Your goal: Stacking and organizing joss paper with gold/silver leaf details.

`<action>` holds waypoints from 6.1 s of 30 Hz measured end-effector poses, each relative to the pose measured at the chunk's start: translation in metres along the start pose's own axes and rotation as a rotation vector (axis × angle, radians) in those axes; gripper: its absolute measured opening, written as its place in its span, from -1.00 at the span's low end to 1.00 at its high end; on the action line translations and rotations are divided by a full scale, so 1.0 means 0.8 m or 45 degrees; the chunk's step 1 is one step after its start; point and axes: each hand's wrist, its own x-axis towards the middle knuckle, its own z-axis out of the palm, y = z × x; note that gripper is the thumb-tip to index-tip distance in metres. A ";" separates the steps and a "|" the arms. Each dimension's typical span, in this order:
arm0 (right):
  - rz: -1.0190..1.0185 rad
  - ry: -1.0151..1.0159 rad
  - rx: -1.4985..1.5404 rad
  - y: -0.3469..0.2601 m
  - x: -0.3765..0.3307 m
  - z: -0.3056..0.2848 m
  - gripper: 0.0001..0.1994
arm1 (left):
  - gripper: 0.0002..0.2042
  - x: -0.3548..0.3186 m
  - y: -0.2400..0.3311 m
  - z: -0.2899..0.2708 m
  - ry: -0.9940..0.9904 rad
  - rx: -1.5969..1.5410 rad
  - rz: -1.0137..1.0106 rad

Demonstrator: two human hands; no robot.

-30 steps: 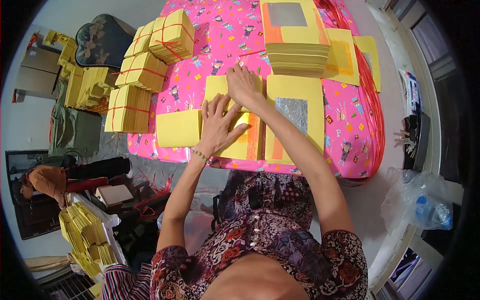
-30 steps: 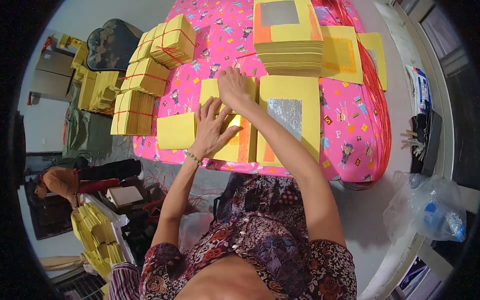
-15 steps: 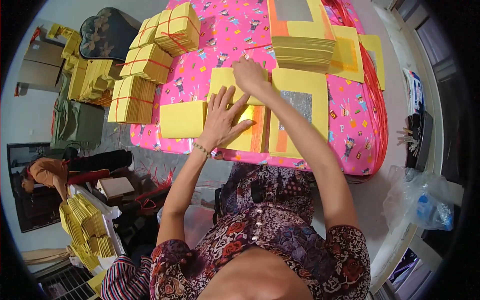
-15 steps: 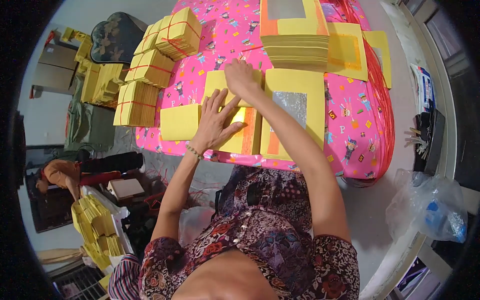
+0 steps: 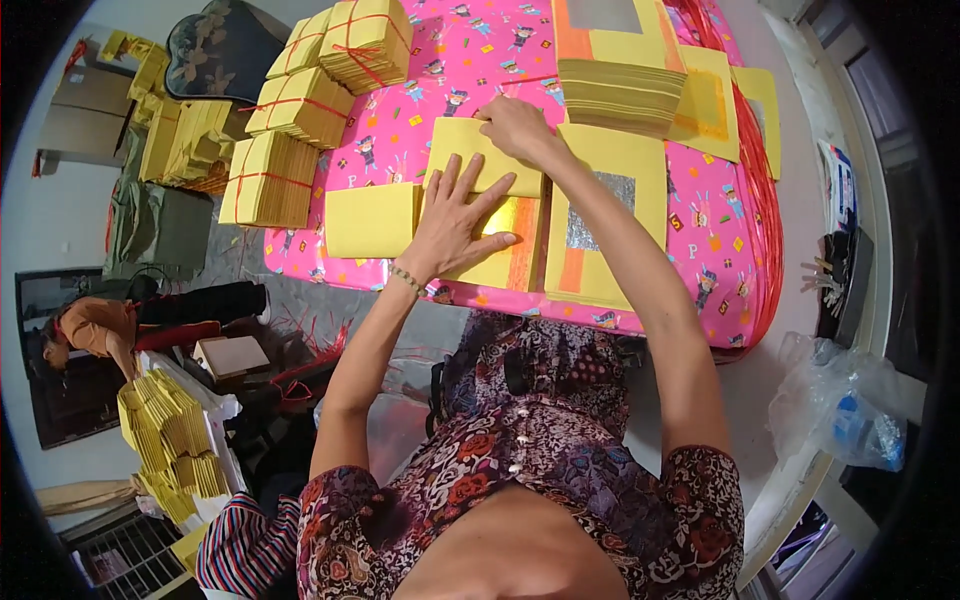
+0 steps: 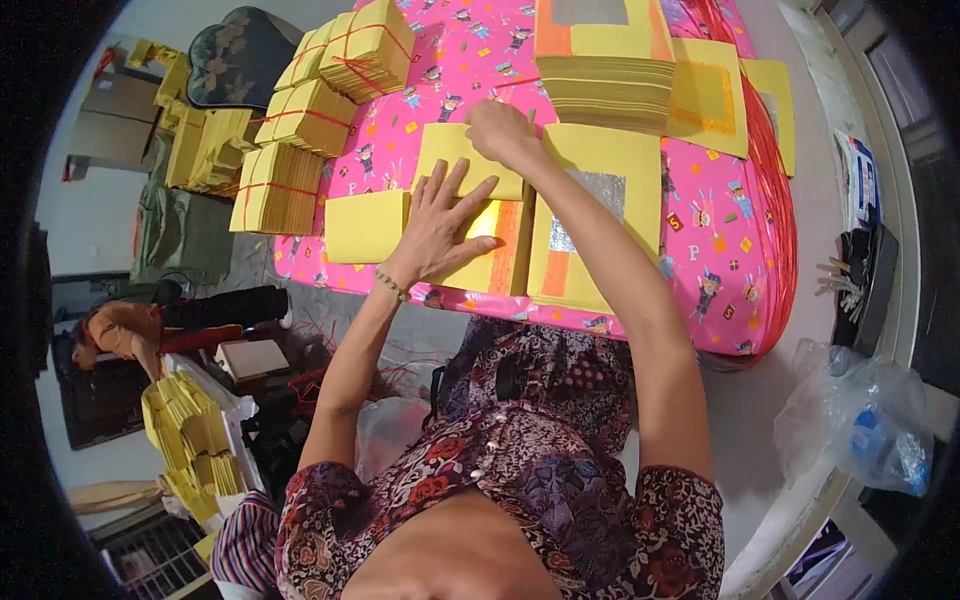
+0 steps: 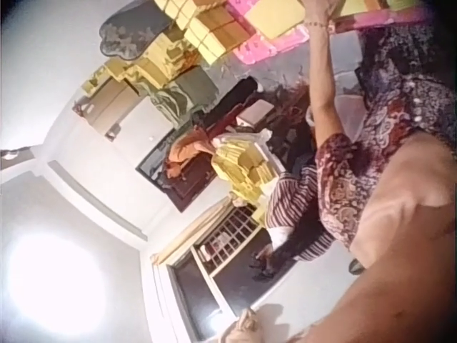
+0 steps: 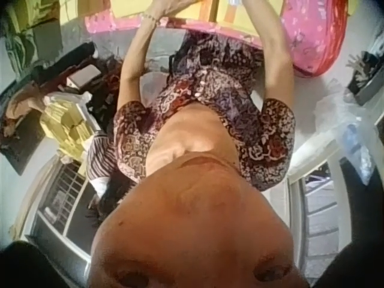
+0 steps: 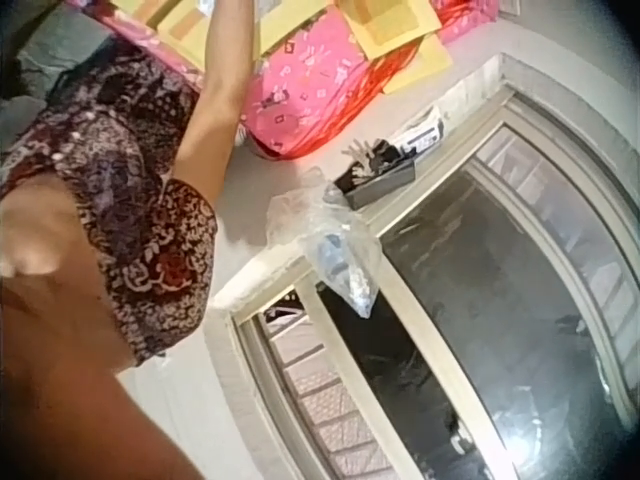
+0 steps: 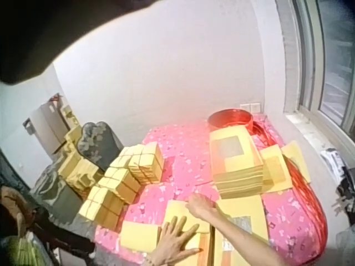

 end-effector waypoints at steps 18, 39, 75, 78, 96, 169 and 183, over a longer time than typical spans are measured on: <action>-0.106 0.287 -0.397 -0.008 -0.028 0.033 -0.69 | -0.23 0.002 0.002 0.007 0.038 -0.006 0.014; -0.335 -0.099 -0.505 0.000 -0.221 0.009 -0.21 | -0.15 -0.002 -0.008 0.007 0.126 -0.026 0.100; -0.563 0.250 -0.327 -0.014 -0.150 0.001 -0.60 | -0.25 -0.012 -0.052 0.012 0.181 -0.412 -0.054; -0.571 0.255 -0.333 -0.007 -0.142 0.003 -0.66 | -0.32 -0.010 -0.053 -0.001 0.337 -0.649 -0.137; -0.653 0.473 -0.209 -0.022 -0.133 -0.018 -0.69 | -0.43 0.035 -0.064 -0.020 0.598 -1.819 -0.810; -0.508 -0.051 0.018 -0.043 -0.224 -0.014 -0.70 | -0.48 -0.129 -0.159 0.027 0.285 0.166 -0.452; -0.671 0.247 -0.145 -0.030 -0.261 0.011 -0.74 | -0.60 -0.086 -0.002 -0.036 0.164 -0.532 0.087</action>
